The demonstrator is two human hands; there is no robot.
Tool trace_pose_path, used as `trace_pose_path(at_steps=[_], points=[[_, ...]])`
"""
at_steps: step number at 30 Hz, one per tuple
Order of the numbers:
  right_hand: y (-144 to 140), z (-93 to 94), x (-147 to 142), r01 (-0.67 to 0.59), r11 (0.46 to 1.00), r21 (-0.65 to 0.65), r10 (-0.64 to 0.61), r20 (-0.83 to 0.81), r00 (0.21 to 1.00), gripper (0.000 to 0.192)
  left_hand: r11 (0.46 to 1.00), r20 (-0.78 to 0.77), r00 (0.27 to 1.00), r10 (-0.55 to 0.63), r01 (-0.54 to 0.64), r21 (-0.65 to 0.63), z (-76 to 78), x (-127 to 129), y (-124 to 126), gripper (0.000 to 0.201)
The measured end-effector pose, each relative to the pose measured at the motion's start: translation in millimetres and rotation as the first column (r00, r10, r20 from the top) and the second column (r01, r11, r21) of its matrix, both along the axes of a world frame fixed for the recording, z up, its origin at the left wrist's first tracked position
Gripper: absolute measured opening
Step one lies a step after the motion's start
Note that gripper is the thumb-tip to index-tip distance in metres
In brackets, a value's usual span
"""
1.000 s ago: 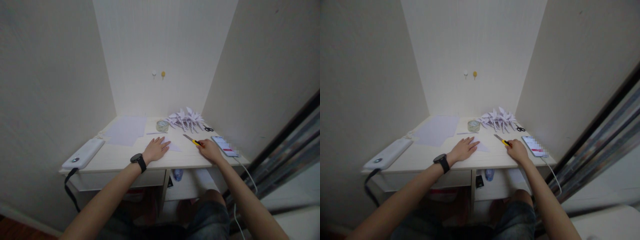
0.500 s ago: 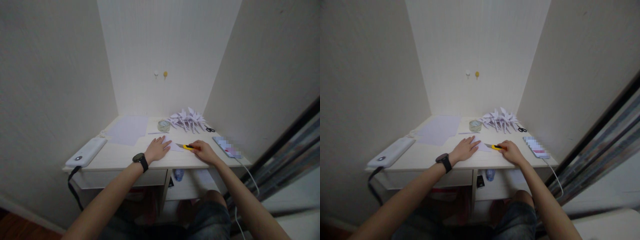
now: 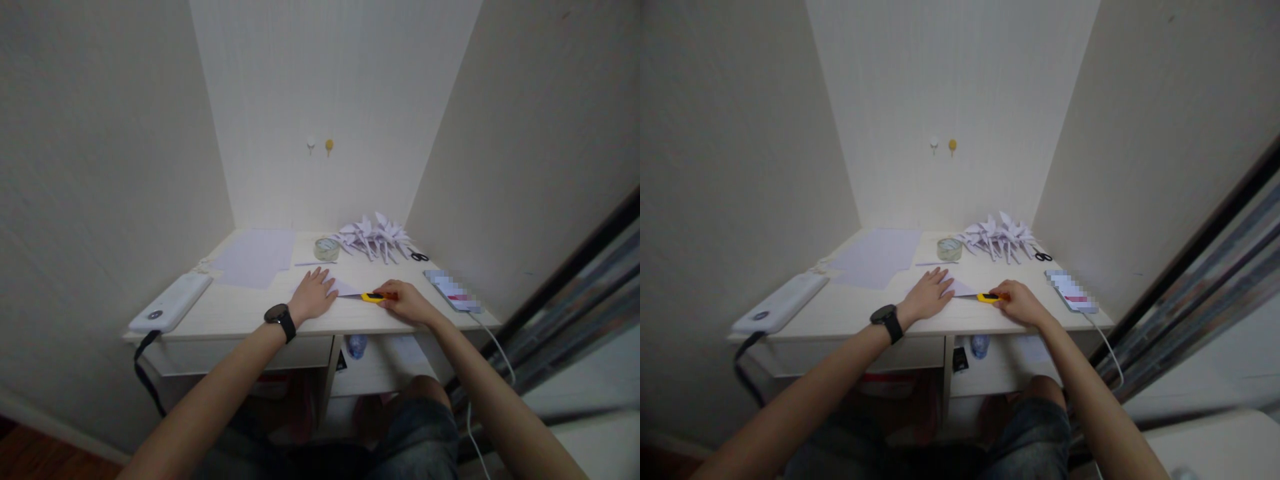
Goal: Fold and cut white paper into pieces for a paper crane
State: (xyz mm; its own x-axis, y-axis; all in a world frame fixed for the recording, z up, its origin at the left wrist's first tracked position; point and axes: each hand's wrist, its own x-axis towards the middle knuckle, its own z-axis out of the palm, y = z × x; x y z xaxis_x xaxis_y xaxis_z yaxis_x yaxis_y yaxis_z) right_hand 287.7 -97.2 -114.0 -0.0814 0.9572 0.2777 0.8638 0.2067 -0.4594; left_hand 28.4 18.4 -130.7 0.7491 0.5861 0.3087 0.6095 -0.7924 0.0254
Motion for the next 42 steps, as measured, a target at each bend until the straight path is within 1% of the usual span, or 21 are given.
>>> trace_pose_path(at_steps=[3,5,10,16,21,24,26,30,35,38,42], points=[[-2,1.5,3,0.022,1.0,-0.012,-0.022,0.012,1.0,0.034,1.0,0.013,1.0,-0.014,0.014,-0.022,0.9,-1,-1,0.051],[-2,1.7,8,0.049,0.999,-0.002,-0.049,0.018,0.999,0.034,0.999,0.026,1.0,-0.003,0.005,-0.039,1.9,-2,-3,0.051],[2,2.8,19,0.161,0.986,0.049,-0.163,0.041,0.986,0.033,0.997,0.05,0.999,0.012,-0.008,-0.072,4.6,-3,-6,0.053],[5,4.3,9,0.139,0.988,0.06,-0.143,0.076,0.987,0.032,0.998,0.043,0.999,-0.015,0.017,-0.064,5.8,-4,-7,0.052],[7,0.0,11,0.206,0.973,0.103,-0.216,0.095,0.972,0.033,0.998,0.064,0.998,-0.022,0.026,-0.065,6.5,-5,-8,0.051],[7,-1.6,11,0.19,0.975,0.112,-0.199,0.079,0.977,0.034,0.998,0.09,0.996,-0.024,0.03,-0.063,7.9,-5,-9,0.053],[5,-1.5,9,0.174,0.979,0.11,-0.182,0.066,0.981,0.033,0.998,0.114,0.993,-0.02,0.027,-0.063,9.1,-4,-10,0.059],[2,-1.2,4,0.134,0.984,0.12,-0.144,0.073,0.987,0.033,0.998,0.177,0.984,-0.02,0.03,-0.057,11.0,-2,-11,0.077],[2,-5.1,5,0.115,0.979,0.167,-0.127,0.064,0.99,0.033,0.993,0.254,0.961,-0.109,0.119,-0.024,11.5,-1,-9,0.086],[2,-6.9,9,0.15,0.969,0.196,-0.166,0.069,0.984,0.034,0.984,0.317,0.938,-0.137,0.165,-0.063,13.4,-2,-8,0.094],[0,-5.7,11,0.197,0.957,0.211,-0.212,0.053,0.976,0.035,0.978,0.378,0.918,-0.123,0.177,-0.109,17.1,-2,-8,0.101]])
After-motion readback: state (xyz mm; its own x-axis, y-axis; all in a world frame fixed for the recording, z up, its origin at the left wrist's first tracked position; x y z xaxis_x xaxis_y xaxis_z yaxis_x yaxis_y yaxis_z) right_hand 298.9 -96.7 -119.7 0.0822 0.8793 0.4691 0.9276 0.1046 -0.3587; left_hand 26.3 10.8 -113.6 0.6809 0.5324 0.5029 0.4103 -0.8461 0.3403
